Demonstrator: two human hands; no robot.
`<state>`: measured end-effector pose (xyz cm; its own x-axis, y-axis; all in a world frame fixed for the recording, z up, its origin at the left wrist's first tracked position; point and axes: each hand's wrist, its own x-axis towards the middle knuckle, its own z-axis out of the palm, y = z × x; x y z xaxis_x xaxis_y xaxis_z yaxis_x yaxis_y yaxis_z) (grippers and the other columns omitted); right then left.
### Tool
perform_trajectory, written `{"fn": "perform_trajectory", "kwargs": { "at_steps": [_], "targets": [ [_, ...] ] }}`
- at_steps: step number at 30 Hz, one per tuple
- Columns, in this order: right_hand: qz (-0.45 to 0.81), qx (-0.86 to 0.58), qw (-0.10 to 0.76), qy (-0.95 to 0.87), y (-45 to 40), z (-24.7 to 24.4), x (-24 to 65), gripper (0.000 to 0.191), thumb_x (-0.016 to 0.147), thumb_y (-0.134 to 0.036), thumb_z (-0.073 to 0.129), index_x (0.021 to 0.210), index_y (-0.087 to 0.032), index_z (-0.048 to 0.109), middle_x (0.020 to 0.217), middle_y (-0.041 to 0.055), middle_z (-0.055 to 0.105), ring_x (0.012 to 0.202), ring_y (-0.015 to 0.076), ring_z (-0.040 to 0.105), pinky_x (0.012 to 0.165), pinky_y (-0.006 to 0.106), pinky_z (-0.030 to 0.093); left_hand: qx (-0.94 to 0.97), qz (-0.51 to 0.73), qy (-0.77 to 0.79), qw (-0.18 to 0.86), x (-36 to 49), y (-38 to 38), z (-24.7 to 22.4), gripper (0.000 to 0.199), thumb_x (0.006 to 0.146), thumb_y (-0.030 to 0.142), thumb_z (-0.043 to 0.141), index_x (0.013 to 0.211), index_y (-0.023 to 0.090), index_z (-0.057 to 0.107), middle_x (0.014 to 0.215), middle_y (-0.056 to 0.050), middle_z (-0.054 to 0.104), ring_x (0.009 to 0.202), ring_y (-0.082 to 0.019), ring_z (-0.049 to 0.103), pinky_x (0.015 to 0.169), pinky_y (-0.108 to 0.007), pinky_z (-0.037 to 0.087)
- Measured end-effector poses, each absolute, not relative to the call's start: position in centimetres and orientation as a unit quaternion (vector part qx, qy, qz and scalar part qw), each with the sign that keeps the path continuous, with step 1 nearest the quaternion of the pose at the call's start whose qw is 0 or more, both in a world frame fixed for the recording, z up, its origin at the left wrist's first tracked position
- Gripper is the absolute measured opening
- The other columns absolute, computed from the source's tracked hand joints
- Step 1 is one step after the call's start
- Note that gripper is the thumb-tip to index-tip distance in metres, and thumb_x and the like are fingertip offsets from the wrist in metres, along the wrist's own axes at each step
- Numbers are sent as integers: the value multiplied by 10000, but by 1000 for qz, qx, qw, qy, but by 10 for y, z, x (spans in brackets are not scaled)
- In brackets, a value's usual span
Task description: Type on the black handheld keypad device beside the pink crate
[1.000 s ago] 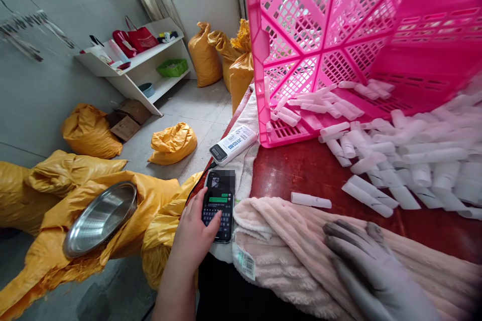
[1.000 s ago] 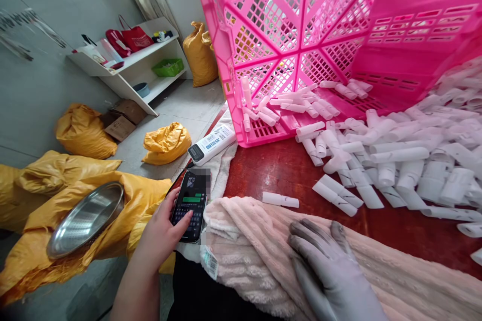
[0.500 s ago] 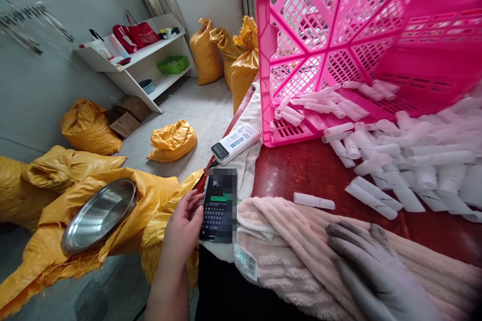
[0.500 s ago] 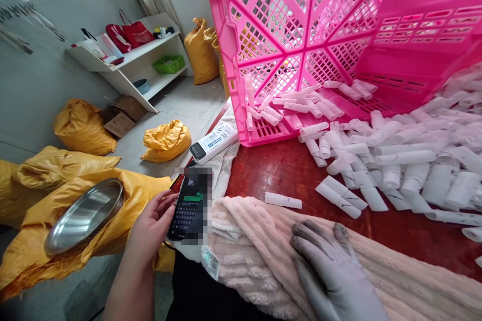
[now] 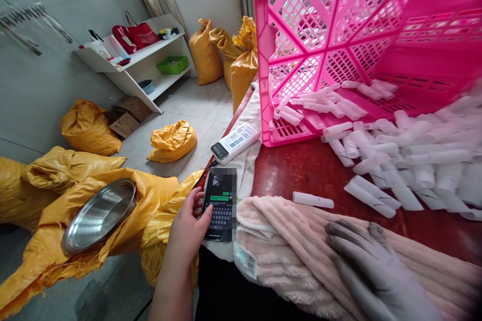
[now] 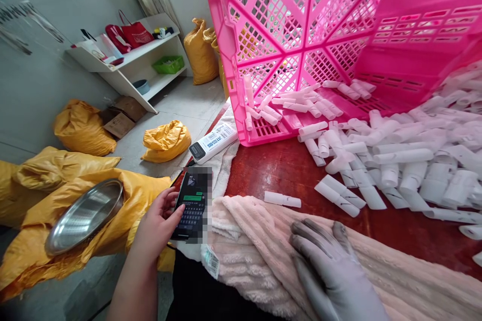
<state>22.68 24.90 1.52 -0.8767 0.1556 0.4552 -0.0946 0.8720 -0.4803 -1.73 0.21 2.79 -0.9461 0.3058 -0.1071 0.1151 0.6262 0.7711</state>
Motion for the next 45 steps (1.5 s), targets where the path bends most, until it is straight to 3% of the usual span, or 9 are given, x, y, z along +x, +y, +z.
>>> {"fn": "perform_trajectory", "kwargs": {
  "at_steps": [8,16,35,45],
  "targets": [
    [255,-22,242,-936,249,14,226,229,1021,-177,333,1132,-169,533,1243,25,458,1152,206,441,1150,327,48,171,457,860,151,-16,-18,19,506,873,363,510,1350,239,394,1373,-112,516,1184,-219,552,1024,-427,426],
    [253,-22,247,-935,248,15,226,238,1029,-190,335,1118,-159,554,1236,33,465,1141,215,455,1156,321,47,173,439,869,150,-14,-18,22,536,850,373,546,1350,233,417,1397,-113,510,1265,-246,492,1050,-436,406],
    [261,-24,243,-934,248,14,224,231,1015,-188,350,1121,-164,554,1248,33,453,1150,222,445,1152,346,57,167,422,879,144,-12,-15,23,547,822,367,570,1332,216,442,1381,-116,525,1252,-241,508,1041,-418,414],
    [260,-24,241,-935,248,13,227,231,1016,-186,345,1127,-166,547,1252,28,448,1158,219,438,1154,342,46,132,417,892,115,-14,-4,28,505,780,366,591,1253,203,518,1275,-113,610,1128,-255,595,976,-433,466]
  ]
}}
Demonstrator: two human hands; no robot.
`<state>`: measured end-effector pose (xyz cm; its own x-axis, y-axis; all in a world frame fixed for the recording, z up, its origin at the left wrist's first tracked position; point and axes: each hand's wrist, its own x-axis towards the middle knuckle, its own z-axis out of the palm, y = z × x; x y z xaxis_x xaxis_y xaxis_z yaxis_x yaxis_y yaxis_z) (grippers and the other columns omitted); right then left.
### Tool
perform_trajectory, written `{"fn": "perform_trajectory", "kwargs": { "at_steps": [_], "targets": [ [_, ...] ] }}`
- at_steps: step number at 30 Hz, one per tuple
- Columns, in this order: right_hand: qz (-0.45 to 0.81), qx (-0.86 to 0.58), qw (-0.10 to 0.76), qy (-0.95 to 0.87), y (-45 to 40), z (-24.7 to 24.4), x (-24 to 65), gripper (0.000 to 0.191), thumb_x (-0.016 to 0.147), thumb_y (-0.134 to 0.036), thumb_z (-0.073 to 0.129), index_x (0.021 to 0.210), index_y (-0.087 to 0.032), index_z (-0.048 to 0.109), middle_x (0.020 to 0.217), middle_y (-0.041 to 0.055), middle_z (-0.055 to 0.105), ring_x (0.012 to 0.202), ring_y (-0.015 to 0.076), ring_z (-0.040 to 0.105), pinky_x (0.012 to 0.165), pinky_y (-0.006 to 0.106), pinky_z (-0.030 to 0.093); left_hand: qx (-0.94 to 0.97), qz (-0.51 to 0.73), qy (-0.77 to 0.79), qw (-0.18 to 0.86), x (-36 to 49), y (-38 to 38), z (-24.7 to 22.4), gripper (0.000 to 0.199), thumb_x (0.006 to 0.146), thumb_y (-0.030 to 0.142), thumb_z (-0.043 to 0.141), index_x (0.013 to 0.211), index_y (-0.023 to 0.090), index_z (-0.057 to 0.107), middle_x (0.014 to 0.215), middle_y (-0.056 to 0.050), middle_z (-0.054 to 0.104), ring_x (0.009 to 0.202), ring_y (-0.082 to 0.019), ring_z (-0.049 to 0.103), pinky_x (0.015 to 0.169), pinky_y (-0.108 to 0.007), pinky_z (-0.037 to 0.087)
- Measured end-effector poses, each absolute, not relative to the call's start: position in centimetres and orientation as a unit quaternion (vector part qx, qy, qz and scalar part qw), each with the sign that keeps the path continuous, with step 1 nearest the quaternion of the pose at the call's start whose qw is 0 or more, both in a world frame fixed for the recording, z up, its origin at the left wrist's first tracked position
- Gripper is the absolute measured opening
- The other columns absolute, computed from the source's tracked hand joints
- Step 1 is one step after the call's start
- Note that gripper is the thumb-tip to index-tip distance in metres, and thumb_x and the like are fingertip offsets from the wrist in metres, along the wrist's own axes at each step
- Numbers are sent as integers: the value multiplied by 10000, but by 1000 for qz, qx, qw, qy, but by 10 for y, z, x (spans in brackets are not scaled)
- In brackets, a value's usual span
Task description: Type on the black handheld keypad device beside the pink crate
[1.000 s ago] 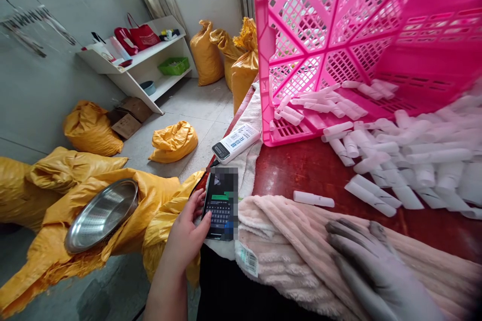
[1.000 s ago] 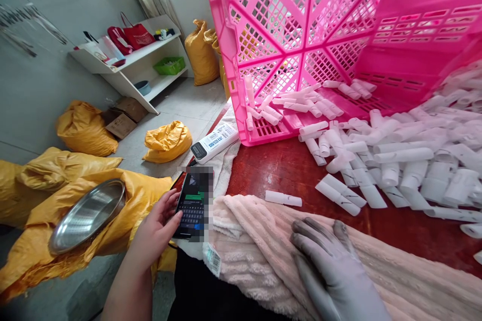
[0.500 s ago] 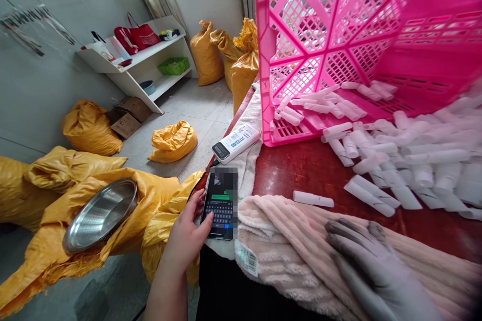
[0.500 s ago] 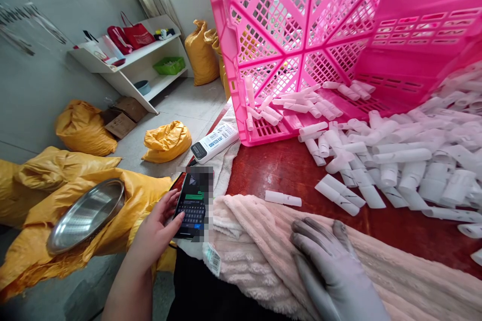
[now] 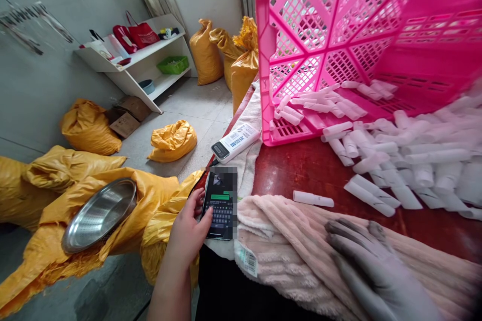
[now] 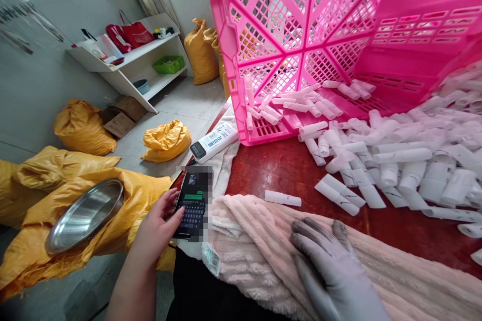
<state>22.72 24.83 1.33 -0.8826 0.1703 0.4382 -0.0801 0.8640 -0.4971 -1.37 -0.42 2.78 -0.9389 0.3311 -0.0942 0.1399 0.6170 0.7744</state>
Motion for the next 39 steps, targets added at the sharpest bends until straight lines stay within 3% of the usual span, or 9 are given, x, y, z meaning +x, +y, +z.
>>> {"fn": "perform_trajectory", "kwargs": {
  "at_steps": [9,17,22,39],
  "targets": [
    [254,-16,238,-937,250,12,228,227,1013,-174,340,1139,-170,528,1254,26,447,1165,217,428,1150,342,42,102,533,830,129,-20,-9,21,462,806,366,556,1215,167,472,1226,-149,619,1165,-238,577,1019,-430,434],
    [253,-21,238,-938,249,14,227,221,1026,-182,331,1141,-173,520,1252,22,448,1162,211,430,1150,340,52,93,514,842,132,-24,-8,18,519,798,355,564,1271,200,418,1206,-132,603,1056,-229,609,982,-457,441],
    [251,-16,240,-938,249,15,226,221,1029,-183,330,1139,-175,521,1248,21,451,1157,208,432,1147,338,49,115,533,824,153,-20,-13,21,552,812,395,546,1298,189,384,1262,-144,573,1168,-234,551,1048,-451,383],
    [256,-21,236,-937,248,15,224,220,1025,-184,330,1144,-180,514,1244,16,450,1157,205,425,1139,322,55,201,467,840,189,-17,-26,24,567,836,325,560,1368,231,389,1441,-114,447,1283,-241,462,1067,-432,385]
  ]
}}
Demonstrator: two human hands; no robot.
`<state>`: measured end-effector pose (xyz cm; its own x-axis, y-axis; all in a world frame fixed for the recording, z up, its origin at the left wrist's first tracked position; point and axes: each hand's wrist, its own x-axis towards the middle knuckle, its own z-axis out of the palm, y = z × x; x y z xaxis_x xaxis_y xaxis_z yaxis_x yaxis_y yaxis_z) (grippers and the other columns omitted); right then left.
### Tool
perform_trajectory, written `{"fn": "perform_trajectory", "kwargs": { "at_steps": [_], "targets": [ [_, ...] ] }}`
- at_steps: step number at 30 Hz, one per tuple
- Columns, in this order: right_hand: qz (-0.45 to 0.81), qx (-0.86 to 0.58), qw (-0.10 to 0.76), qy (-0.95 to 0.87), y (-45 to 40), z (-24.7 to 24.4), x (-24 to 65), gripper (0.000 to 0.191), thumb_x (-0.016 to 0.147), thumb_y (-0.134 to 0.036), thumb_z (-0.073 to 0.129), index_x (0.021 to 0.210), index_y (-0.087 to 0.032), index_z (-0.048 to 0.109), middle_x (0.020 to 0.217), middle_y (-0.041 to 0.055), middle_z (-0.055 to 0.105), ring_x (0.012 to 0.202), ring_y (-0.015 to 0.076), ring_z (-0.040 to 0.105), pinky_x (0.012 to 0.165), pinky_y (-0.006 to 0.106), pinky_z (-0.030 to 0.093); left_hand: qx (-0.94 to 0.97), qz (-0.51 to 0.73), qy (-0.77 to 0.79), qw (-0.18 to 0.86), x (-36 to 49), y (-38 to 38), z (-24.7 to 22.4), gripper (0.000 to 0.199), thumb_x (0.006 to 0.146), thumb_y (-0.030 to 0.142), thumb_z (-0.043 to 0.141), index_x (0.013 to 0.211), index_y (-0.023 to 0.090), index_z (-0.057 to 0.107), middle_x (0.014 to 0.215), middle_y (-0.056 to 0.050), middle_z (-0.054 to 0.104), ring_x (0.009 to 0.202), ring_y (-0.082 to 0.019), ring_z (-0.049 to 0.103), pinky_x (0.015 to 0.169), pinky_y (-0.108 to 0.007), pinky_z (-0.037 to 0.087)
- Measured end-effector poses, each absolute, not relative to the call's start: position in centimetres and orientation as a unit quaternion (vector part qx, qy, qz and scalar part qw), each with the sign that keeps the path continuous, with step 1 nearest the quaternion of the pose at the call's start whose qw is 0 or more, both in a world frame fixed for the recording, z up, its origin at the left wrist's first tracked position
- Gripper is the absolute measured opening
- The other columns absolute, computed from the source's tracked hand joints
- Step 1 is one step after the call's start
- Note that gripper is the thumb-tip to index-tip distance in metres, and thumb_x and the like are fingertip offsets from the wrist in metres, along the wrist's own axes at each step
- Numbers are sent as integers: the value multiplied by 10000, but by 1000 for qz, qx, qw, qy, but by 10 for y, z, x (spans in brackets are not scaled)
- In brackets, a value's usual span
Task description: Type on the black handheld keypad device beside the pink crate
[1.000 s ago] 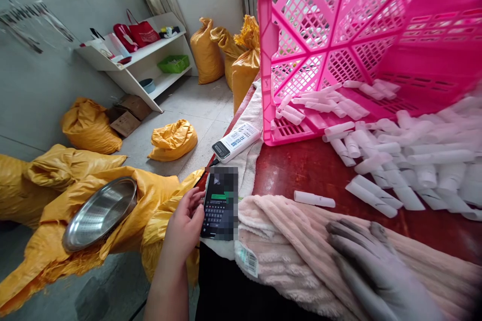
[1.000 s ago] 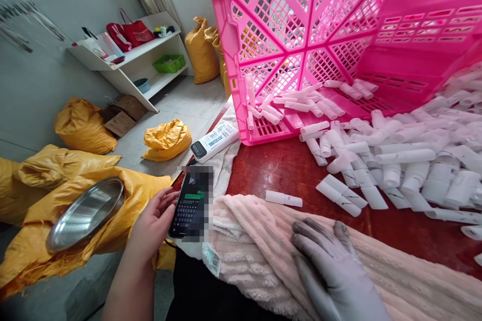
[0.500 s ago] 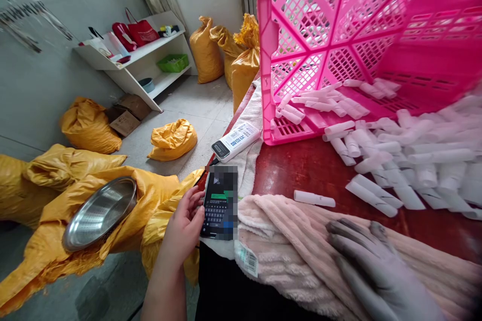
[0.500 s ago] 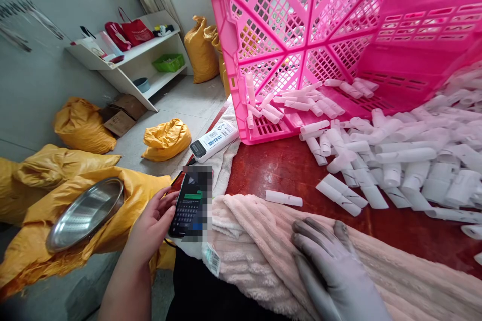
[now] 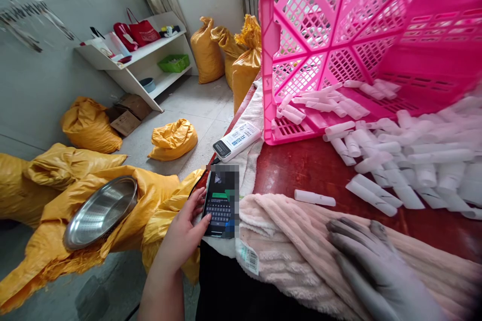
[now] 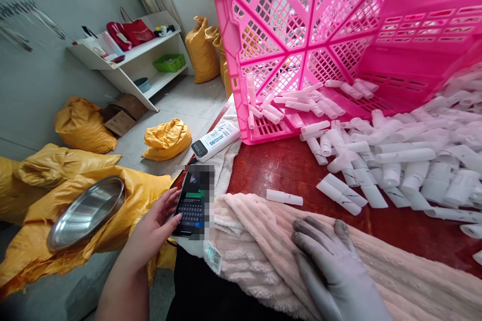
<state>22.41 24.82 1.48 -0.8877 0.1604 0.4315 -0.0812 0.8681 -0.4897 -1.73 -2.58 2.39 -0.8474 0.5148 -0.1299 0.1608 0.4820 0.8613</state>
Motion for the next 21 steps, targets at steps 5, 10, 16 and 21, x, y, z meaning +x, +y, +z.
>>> {"fn": "perform_trajectory", "kwargs": {
  "at_steps": [5,10,16,21],
  "targets": [
    [257,-20,238,-936,249,12,227,219,1021,-186,334,1139,-176,518,1242,24,451,1157,211,426,1137,330,59,217,421,862,181,-13,-20,30,601,845,350,556,1401,241,355,1436,-113,458,1277,-244,482,1061,-429,402],
    [259,-20,240,-936,248,16,225,225,1019,-188,334,1150,-171,517,1251,37,444,1156,216,427,1133,337,62,235,286,920,125,0,-2,43,697,808,379,579,1427,186,323,1413,-139,483,1306,-282,441,1093,-488,344],
    [265,-17,242,-933,248,19,225,227,1014,-173,330,1141,-179,519,1244,20,447,1153,202,429,1134,321,57,248,245,934,76,4,5,43,659,797,377,573,1390,156,390,1389,-159,509,1299,-298,449,1083,-496,353],
    [263,-16,247,-932,247,18,225,228,1009,-170,331,1138,-178,518,1245,20,448,1154,202,429,1137,323,52,232,292,922,103,-1,0,44,578,842,353,521,1387,210,388,1335,-112,569,1229,-243,537,1042,-430,419]
  ]
}}
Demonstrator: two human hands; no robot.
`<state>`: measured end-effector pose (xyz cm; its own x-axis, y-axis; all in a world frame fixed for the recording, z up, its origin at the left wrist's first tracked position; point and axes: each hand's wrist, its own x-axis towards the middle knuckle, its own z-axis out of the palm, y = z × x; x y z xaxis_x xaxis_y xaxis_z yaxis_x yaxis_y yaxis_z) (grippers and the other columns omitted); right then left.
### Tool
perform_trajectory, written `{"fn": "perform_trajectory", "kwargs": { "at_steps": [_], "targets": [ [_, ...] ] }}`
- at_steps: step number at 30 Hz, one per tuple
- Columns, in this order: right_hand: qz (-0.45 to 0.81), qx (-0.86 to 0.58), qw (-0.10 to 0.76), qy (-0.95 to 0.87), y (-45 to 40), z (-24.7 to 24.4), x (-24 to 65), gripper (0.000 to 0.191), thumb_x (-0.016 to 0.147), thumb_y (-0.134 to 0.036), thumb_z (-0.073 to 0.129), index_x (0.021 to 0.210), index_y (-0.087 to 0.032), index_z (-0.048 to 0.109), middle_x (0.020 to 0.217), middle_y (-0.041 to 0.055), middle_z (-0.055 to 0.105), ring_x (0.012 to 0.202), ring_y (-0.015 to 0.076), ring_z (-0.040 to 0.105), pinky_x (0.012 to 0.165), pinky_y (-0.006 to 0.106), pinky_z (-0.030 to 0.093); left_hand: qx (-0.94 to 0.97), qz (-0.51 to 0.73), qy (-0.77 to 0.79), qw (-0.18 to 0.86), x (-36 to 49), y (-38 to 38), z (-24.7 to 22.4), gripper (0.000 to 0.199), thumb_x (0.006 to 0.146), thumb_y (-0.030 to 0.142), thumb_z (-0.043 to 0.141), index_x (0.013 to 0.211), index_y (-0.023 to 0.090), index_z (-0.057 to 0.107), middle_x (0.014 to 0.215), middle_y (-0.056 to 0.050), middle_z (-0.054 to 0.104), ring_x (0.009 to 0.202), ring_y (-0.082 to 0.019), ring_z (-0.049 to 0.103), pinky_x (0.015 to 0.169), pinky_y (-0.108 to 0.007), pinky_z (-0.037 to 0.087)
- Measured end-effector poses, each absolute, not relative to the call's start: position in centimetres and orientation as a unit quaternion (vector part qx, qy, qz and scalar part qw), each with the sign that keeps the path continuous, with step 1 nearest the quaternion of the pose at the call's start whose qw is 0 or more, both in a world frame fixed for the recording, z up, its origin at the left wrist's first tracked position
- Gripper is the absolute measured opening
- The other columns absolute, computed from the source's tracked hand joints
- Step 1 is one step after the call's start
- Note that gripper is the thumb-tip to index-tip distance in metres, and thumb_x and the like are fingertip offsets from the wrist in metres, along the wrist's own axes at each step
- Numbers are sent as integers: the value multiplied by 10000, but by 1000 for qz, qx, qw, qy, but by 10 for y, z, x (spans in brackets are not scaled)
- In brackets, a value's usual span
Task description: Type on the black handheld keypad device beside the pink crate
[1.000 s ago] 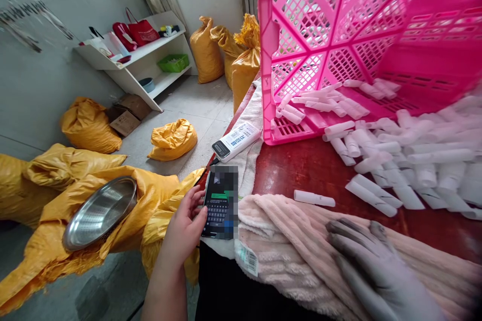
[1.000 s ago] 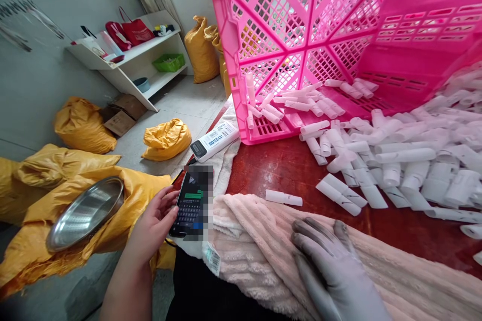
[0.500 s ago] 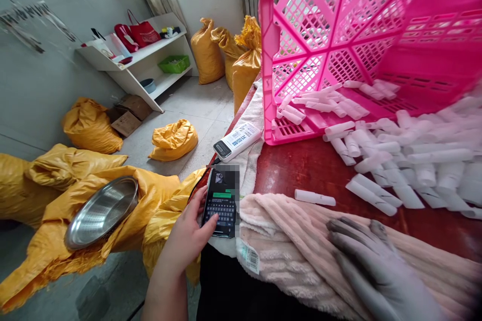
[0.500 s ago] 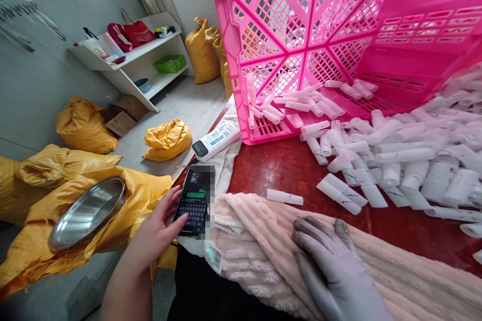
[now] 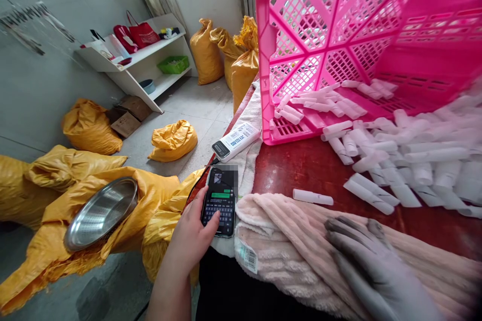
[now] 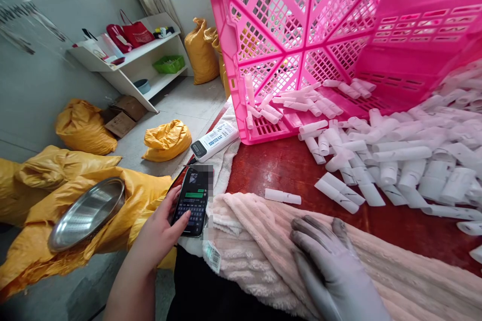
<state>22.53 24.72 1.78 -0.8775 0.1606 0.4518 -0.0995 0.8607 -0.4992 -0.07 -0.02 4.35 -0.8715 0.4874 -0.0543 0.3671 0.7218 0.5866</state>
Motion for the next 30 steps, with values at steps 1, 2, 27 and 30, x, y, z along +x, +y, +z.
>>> {"fn": "perform_trajectory", "kwargs": {
  "at_steps": [1,2,27,30],
  "targets": [
    [263,-17,249,-932,247,18,225,227,1008,-169,332,1135,-177,520,1244,21,449,1153,203,431,1138,324,50,229,293,922,103,-1,0,44,581,839,352,525,1386,212,388,1337,-109,568,1226,-242,540,1041,-426,420],
    [262,-17,249,-932,247,18,225,227,1007,-170,334,1132,-174,523,1244,23,450,1153,206,432,1139,324,50,227,290,924,100,-1,1,44,591,832,354,534,1385,206,389,1347,-112,560,1232,-246,534,1046,-430,414],
    [249,-20,229,-941,249,12,228,225,1019,-181,337,1128,-148,531,1239,61,457,1156,224,434,1144,351,53,113,504,846,131,-21,-7,23,455,817,369,549,1220,164,497,1241,-141,617,1169,-244,574,1015,-426,438],
    [252,-22,226,-941,250,12,228,225,1016,-182,343,1128,-154,536,1240,51,457,1159,225,433,1147,350,59,113,489,855,130,-21,-6,23,461,807,378,561,1219,179,503,1228,-127,617,1128,-240,592,975,-411,465]
  ]
}}
